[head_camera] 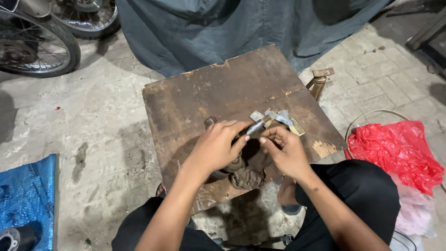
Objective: The person sits at a wooden table and assembles a mechanical component, likely a motorcycle part. They use a rag to wipe a cylindrical metal piece, then insert a smaller metal rod into it. The person continues to manipulate the assembly, adding a small ring and a gear-like component, and finally uses a white cloth to wipe the finished assembly.
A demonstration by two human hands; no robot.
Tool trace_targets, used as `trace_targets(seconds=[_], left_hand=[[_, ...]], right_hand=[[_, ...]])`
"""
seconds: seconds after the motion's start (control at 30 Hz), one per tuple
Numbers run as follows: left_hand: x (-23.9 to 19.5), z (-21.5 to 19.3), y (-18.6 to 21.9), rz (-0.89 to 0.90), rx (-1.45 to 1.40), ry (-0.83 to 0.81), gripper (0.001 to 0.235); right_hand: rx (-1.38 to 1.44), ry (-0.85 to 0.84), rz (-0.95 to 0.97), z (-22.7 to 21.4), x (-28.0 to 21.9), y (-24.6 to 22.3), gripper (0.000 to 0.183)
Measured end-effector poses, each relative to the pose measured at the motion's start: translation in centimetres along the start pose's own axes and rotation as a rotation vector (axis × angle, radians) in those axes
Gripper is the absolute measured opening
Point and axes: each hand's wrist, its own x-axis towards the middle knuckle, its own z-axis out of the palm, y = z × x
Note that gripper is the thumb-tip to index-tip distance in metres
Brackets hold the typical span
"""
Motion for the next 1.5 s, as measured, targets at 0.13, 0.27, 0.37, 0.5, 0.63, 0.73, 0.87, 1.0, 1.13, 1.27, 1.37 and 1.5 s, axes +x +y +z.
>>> trace_targets(seconds=[0.13,0.27,0.37,0.5,0.63,0.73,0.87,1.0,1.13,1.27,1.37,1.5], left_hand=[[0.5,0.6,-1.3,0.047,0.05,0.0,0.033],[1.0,0.8,-2.2,0.046,0.033,-0.024,0.035],[1.3,0.5,-2.5,0.015,0.019,-0.069,0.039],[1.0,1.8,-3.3,0.075,0.045,0.076,0.035],[1.1,2.2,-3.7,0.047,-0.006,0.086,0.035],[1.3,2.8,-4.0,-0.047,0.036,0.023,0.039],[1.1,2.7,-3.7,-0.02,0.034,0.059,0.036],[1.7,2.7,-3.7,-0.057,0.0,0.025,0.034],[2.0,2.5,-3.4,-0.116,-0.026,-0.02,0.033],[1.3,2.2,-2.9,-0.123,0.007,0.067,0.033],[1.5,2.3,-3.1,-0.129,0.012,0.052,0.031],[2.0,2.6,-3.5,-0.181,0.002,-0.04,0.033]], right_hand=[[-0.034,-0.045,0.043,0.3,-0.9,0.1,0.017],[-0.109,-0.027,-0.013,1.7,-2.2,0.4,0.013],[-0.25,0.019,-0.121,3.0,-2.9,0.6,0.007],[-0.337,-0.023,-0.396,4.1,-4.3,-2.3,0.017],[-0.393,-0.024,-0.551,4.1,-4.3,-2.6,0.018],[-0.399,-0.063,-0.612,3.9,-3.9,-2.6,0.018],[-0.413,-0.073,-0.62,4.0,-3.8,-2.3,0.019],[-0.464,-0.079,-0.632,3.7,-3.3,-0.3,0.025],[-0.436,-0.071,-0.634,3.9,-3.7,-0.1,0.03],[-0.456,-0.079,-0.584,3.7,-3.6,0.4,0.028],[-0.446,-0.082,-0.561,3.9,-4.0,-1.3,0.022],[-0.487,-0.108,-0.572,3.4,-3.1,1.9,0.027]])
